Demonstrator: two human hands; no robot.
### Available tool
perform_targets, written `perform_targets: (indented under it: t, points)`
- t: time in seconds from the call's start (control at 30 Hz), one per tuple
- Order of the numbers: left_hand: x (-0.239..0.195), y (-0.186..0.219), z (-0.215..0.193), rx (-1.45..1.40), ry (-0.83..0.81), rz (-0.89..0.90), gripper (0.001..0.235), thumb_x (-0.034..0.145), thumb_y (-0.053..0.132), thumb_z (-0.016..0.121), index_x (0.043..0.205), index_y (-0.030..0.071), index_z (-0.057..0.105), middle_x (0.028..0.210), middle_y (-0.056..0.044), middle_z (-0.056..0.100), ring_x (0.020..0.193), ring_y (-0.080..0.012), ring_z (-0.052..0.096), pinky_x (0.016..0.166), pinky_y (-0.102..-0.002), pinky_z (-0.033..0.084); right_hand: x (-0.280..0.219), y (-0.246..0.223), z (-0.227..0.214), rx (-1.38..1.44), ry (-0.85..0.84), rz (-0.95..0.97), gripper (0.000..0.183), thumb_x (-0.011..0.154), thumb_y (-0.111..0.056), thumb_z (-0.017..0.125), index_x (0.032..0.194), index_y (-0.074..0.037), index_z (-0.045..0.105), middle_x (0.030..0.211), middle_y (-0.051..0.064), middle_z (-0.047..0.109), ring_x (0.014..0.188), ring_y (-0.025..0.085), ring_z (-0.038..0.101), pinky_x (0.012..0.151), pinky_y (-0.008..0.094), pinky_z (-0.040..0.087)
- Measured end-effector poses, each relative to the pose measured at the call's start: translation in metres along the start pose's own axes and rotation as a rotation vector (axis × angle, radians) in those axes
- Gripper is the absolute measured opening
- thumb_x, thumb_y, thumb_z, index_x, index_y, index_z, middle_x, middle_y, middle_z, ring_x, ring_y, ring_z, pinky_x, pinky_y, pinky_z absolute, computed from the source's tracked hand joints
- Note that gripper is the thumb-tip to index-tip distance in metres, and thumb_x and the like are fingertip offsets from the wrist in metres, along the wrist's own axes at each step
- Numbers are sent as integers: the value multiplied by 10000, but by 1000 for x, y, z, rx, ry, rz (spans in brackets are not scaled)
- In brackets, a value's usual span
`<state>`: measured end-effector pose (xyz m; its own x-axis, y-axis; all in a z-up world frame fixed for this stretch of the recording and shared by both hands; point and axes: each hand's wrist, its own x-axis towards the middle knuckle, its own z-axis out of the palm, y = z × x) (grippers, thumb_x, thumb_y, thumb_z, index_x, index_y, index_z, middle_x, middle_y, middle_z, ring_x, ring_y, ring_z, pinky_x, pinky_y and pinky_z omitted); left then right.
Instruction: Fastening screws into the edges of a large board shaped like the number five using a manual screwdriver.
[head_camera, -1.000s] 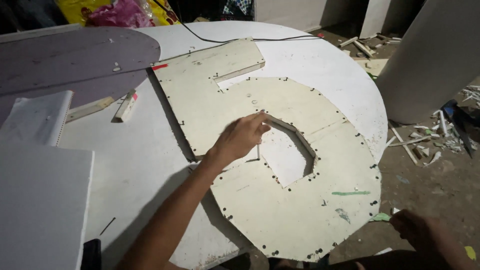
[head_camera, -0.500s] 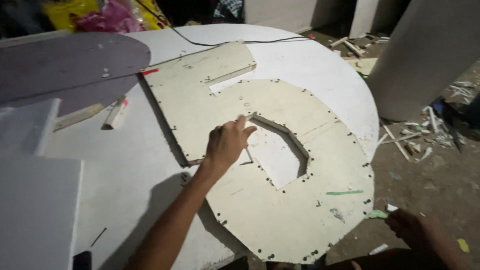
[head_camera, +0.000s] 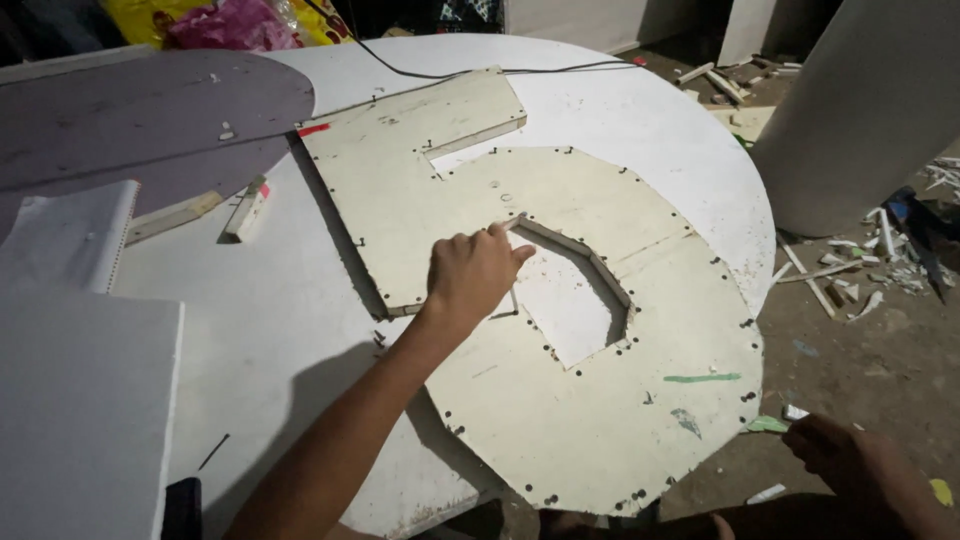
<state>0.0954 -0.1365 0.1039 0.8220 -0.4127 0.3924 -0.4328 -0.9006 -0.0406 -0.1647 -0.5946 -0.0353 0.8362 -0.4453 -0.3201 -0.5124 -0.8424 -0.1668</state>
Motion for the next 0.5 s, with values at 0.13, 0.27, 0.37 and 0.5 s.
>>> perform_targets:
  t: [0.13, 0.27, 0.37, 0.5]
  points:
    - [-2, -4, -16, -347, -179, 86, 427, 1047, 286, 465, 1421, 81, 450, 1104, -147, 665, 856, -474, 679, 642, -609, 505, 89, 122, 86, -511, 56, -368, 437, 902, -393, 645, 1323, -438, 539, 1173, -503, 659, 914, -275, 719, 801, 76, 587]
    - [-5, -4, -56, -774, -421, -45, 201, 1052, 201, 383, 1185, 99, 493, 1107, -142, 645, 947, -280, 668, 786, -459, 453, 84, 112, 84, 217, -546, -116, 751, 998, -143, 535, 1620, -311, 151, 1662, -293, 344, 1545, -107, 263, 1337, 199, 128]
    - [-4, -8, -50, -891, -453, -17, 107, 1043, 110, 412, 1100, 114, 502, 982, -74, 620, 955, -198, 672, 713, -368, 421, 22, 31, 20, -118, -4, 27, 304, 932, -401, 694, 1235, -406, 719, 799, -100, 936, 693, 69, 914, 678, 268, 619]
    - [0, -10, -45, -828, -490, 95, 308, 1067, 227, 383, 1303, 101, 537, 1193, -104, 612, 1029, -213, 622, 844, -387, 474, 10, 18, 10, 258, -7, 17, 215, 950, -161, 662, 1133, -167, 775, 840, 43, 903, 695, 178, 790, 710, 297, 577]
